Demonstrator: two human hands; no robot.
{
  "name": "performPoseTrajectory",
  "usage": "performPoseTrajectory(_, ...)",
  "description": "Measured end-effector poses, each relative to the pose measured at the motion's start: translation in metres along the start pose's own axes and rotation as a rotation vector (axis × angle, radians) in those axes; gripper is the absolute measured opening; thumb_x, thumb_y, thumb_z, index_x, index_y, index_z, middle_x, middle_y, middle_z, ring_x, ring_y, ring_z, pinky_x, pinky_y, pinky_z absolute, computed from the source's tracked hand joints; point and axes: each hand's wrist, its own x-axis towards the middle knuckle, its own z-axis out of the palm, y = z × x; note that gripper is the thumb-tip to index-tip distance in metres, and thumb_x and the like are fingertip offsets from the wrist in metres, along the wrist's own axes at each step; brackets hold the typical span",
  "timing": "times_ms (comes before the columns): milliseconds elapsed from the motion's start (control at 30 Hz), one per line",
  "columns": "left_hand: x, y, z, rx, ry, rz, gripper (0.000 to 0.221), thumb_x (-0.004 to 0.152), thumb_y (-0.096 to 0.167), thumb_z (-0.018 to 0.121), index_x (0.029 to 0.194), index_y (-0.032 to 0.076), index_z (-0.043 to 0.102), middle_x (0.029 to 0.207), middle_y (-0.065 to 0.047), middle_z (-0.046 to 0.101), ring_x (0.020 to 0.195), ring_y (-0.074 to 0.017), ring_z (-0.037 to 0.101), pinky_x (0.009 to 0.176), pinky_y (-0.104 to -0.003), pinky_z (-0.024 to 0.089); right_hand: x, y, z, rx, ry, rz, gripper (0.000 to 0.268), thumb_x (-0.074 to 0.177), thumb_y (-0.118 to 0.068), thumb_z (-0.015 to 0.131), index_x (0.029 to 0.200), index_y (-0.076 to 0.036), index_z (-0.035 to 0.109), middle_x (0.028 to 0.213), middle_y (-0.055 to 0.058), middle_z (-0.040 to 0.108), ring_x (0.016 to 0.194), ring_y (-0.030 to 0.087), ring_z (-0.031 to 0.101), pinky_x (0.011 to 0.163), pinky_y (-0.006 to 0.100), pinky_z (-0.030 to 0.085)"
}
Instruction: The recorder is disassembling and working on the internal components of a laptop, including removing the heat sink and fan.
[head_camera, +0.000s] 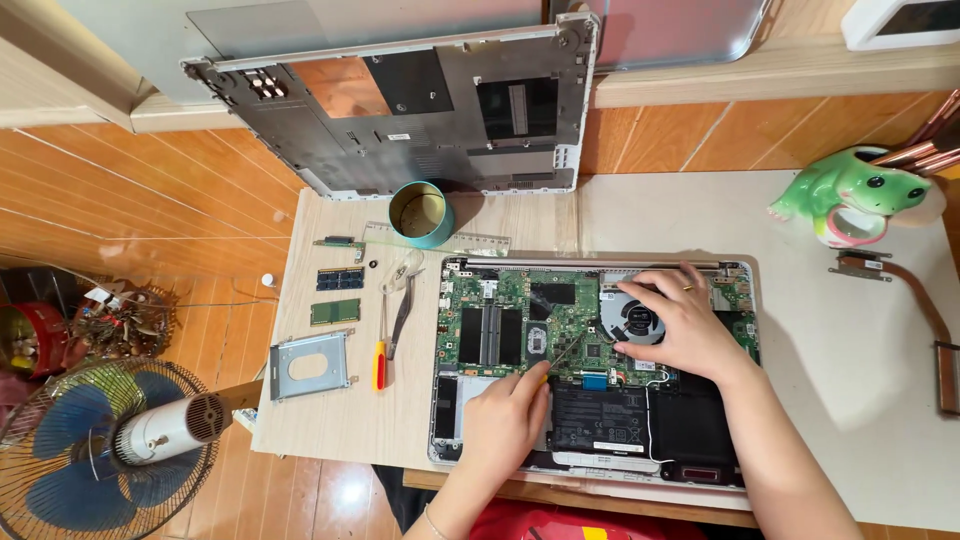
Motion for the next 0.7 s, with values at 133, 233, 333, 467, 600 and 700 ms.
performPoseTrajectory(133, 0.004, -0.003, 0.002, -0.037, 0.007, -0.008, 0.025, 0.095, 0.019, 0.067, 0.119, 0.013, 0.071, 0.08, -0.009, 0.073, 0.065, -0.0279, 0.07, 0.054, -0.04, 0.054, 0.003, -0.003, -0.001, 0.029, -0.031, 0.024, 0.083, 0.061, -0.05, 0.087, 0.133, -0.015, 0.064, 0.127, 0.007, 0.057, 0.126, 0.026, 0.051, 0.124, 0.058, 0.017)
performPoseTrajectory(233, 0.006, 0.002, 0.003, -0.103, 0.034, 0.007, 0.023, 0.095, 0.019, 0.066, 0.117, 0.013, 0.072, 0.081, -0.009, 0.074, 0.063, -0.0279, 0.071, 0.054, -0.039, 0.055, 0.003, -0.003, -0.001, 0.034, -0.005, 0.02, 0.083, 0.059, -0.047, 0.089, 0.131, -0.013, 0.065, 0.128, 0.009, 0.055, 0.129, 0.037, 0.044, 0.12, 0.057, 0.02)
performPoseTrajectory(333, 0.009, 0.01, 0.008, -0.095, 0.004, -0.01, 0.025, 0.096, 0.019, 0.064, 0.119, 0.013, 0.072, 0.073, -0.01, 0.072, 0.059, -0.0293, 0.07, 0.052, -0.041, 0.054, 0.003, -0.004, -0.001, 0.086, -0.005, -0.001, 0.082, 0.061, -0.045, 0.088, 0.132, -0.012, 0.064, 0.127, 0.009, 0.054, 0.128, 0.034, 0.048, 0.122, 0.058, 0.02)
performPoseTrajectory(467, 0.015, 0.023, 0.013, 0.0, -0.076, -0.054, 0.028, 0.097, 0.021, 0.062, 0.122, 0.013, 0.071, 0.059, -0.011, 0.068, 0.05, -0.0308, 0.067, 0.047, -0.043, 0.053, 0.005, -0.004, -0.003, 0.093, 0.008, 0.004, 0.081, 0.059, -0.043, 0.09, 0.129, -0.012, 0.065, 0.127, 0.01, 0.055, 0.127, 0.038, 0.046, 0.121, 0.054, 0.025)
performPoseTrajectory(600, 0.021, 0.043, 0.014, 0.157, -0.135, -0.047, 0.033, 0.095, 0.019, 0.061, 0.124, 0.007, 0.069, 0.054, -0.013, 0.066, 0.045, -0.0311, 0.067, 0.043, -0.043, 0.053, 0.005, -0.007, -0.004, 0.075, -0.012, 0.027, 0.082, 0.056, -0.04, 0.091, 0.129, -0.011, 0.065, 0.127, 0.01, 0.056, 0.128, 0.037, 0.047, 0.121, 0.056, 0.023)
performPoseTrajectory(700, 0.021, 0.055, 0.031, 0.27, -0.235, -0.073, 0.043, 0.089, 0.014, 0.061, 0.129, -0.002, 0.062, 0.055, -0.014, 0.067, 0.046, -0.0305, 0.068, 0.043, -0.042, 0.054, 0.004, -0.005, -0.001, 0.089, 0.023, 0.006, 0.082, 0.056, -0.039, 0.091, 0.128, -0.01, 0.065, 0.128, 0.01, 0.055, 0.129, 0.041, 0.046, 0.119, 0.055, 0.027)
